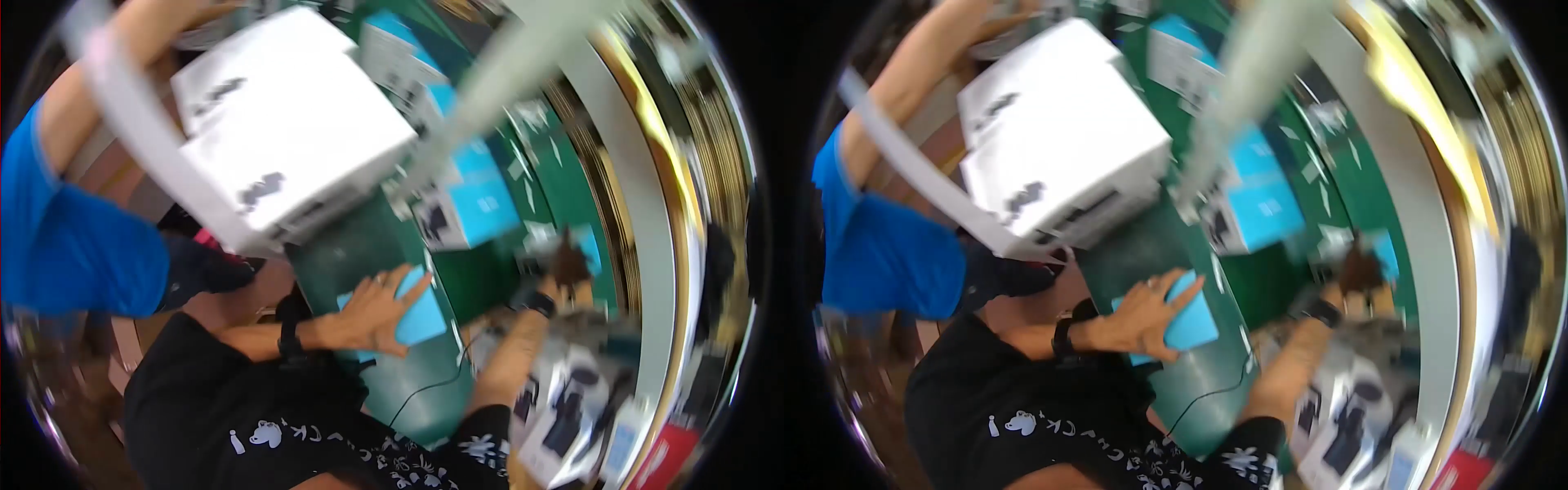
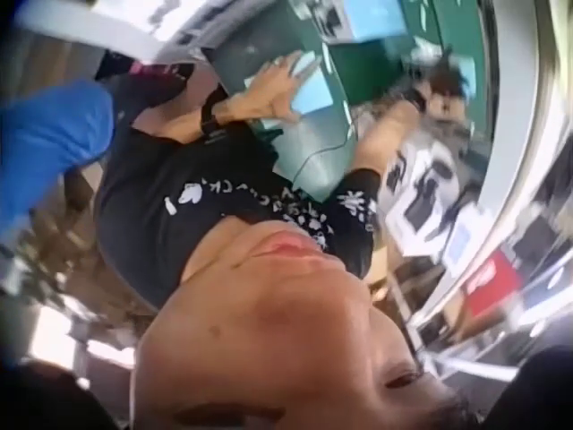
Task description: The person peels labels from a roll and applies them to product boxes before plugging in and setting up a labeling machine to continue the task.
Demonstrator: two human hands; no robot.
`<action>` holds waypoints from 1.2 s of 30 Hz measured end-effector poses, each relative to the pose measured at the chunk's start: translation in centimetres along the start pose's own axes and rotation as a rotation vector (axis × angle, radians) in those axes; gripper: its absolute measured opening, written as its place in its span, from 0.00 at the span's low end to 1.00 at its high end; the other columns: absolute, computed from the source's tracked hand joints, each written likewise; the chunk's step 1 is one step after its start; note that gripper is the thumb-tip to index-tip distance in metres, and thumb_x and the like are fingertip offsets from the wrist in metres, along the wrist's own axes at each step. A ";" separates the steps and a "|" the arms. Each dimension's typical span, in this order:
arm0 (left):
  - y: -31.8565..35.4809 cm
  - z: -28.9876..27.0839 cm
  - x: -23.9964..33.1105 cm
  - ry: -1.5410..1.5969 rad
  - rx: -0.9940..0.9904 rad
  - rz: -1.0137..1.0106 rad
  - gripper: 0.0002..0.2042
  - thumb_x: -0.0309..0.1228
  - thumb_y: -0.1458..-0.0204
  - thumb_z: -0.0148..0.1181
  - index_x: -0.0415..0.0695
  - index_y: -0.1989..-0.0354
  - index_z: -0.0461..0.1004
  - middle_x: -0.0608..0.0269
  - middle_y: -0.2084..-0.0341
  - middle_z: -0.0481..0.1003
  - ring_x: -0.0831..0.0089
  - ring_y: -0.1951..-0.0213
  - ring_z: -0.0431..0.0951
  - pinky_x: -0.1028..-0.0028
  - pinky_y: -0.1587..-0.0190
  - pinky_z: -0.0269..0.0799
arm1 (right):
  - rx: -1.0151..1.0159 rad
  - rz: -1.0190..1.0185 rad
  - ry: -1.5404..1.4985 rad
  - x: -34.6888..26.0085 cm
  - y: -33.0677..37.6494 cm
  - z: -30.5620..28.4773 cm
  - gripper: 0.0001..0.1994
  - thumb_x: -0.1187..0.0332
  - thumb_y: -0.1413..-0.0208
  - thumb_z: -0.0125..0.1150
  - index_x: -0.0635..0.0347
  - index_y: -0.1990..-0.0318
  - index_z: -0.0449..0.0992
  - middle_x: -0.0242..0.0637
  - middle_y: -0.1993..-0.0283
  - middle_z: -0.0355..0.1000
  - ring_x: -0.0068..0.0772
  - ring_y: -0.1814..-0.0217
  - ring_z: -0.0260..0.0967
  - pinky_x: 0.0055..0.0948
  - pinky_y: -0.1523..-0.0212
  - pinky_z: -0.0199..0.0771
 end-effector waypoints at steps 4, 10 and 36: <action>5.0 -2.5 -4.5 -0.146 0.040 -0.190 0.55 0.48 0.73 0.69 0.50 0.30 0.49 0.39 0.41 0.55 0.41 0.51 0.67 0.54 0.56 0.67 | 0.375 0.347 0.071 -1.4 -1.1 1.1 0.68 0.23 0.79 0.64 0.67 0.34 0.50 0.72 0.34 0.45 0.68 0.30 0.44 0.74 0.39 0.42; 6.6 -2.6 -5.8 -0.203 -0.104 -0.153 0.55 0.55 0.70 0.67 0.52 0.29 0.46 0.33 0.37 0.51 0.41 0.44 0.64 0.52 0.49 0.63 | 0.068 0.251 -0.224 2.0 -1.4 -0.5 0.50 0.39 0.70 0.69 0.55 0.37 0.61 0.50 0.40 0.65 0.56 0.42 0.64 0.54 0.40 0.57; 6.2 4.8 15.5 -0.230 -0.338 0.563 0.55 0.42 0.78 0.70 0.43 0.32 0.52 0.31 0.41 0.54 0.36 0.45 0.61 0.49 0.46 0.62 | 0.416 0.510 -1.134 43.5 55.1 -20.4 0.46 0.63 0.65 0.66 0.73 0.35 0.55 0.50 0.45 0.66 0.40 0.46 0.67 0.30 0.46 0.64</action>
Point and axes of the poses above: each hand's wrist, its own y-axis away from the middle knuckle, its own z-axis out of the palm, x = y × z, the point moved 5 cm from there along -y, towards the middle knuckle
